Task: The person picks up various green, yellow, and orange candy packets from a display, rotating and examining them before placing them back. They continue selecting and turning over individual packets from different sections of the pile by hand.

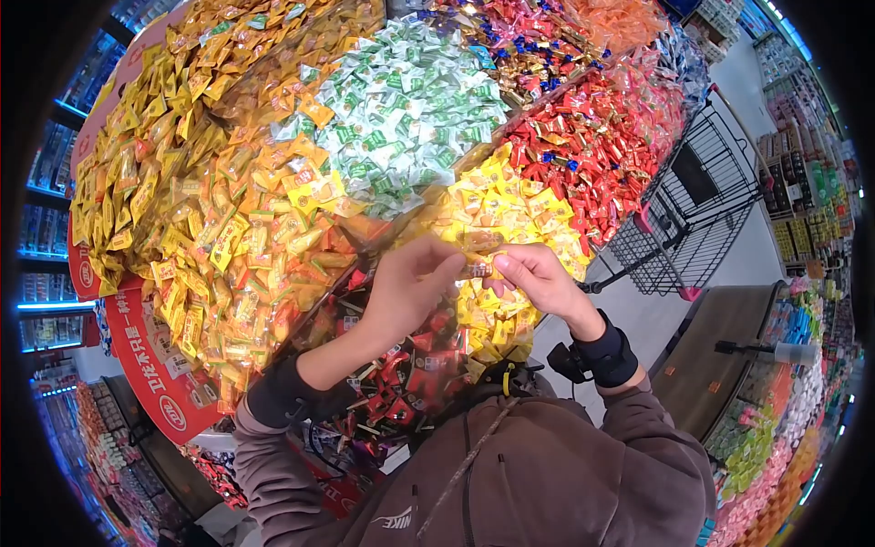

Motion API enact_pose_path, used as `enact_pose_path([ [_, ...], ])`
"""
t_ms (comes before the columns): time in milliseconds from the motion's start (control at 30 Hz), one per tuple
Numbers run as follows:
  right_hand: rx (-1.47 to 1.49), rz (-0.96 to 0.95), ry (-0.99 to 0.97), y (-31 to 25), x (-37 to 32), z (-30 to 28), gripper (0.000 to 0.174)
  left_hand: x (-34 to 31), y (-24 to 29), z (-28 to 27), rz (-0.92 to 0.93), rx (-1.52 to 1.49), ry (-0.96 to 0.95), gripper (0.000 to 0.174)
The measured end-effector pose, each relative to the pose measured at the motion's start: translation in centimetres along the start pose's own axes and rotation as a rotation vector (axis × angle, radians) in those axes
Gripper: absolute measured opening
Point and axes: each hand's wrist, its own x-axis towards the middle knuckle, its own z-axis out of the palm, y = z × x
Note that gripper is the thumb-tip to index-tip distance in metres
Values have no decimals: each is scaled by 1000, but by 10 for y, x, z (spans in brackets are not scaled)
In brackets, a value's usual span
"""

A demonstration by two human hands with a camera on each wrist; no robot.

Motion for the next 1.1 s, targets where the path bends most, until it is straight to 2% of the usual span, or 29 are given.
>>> enact_pose_path([
  [133,6,7,8,1,0,0,33,-1,6,1,-61,-15,3,11],
  [233,-28,25,30,5,0,-1,33,3,1,-1,3,40,-7,14],
  [333,-5,-15,74,12,2,-1,30,-4,23,-1,83,531,8,22],
  [433,12,9,94,8,1,0,28,7,9,-2,720,793,143,33],
  [633,-34,-25,91,5,0,-2,27,13,10,2,800,874,66,35],
  [767,-133,-27,85,7,0,-6,25,16,5,6,841,941,85,31],
  [867,-634,-128,73,-2,2,-13,19,17,4,6,855,997,99,30],
  [967,-815,-295,241,-5,6,-15,15,18,4,4,847,996,126,29],
  [1100,-956,-261,317,-5,8,-24,13,17,6,1,834,1006,121,27],
])
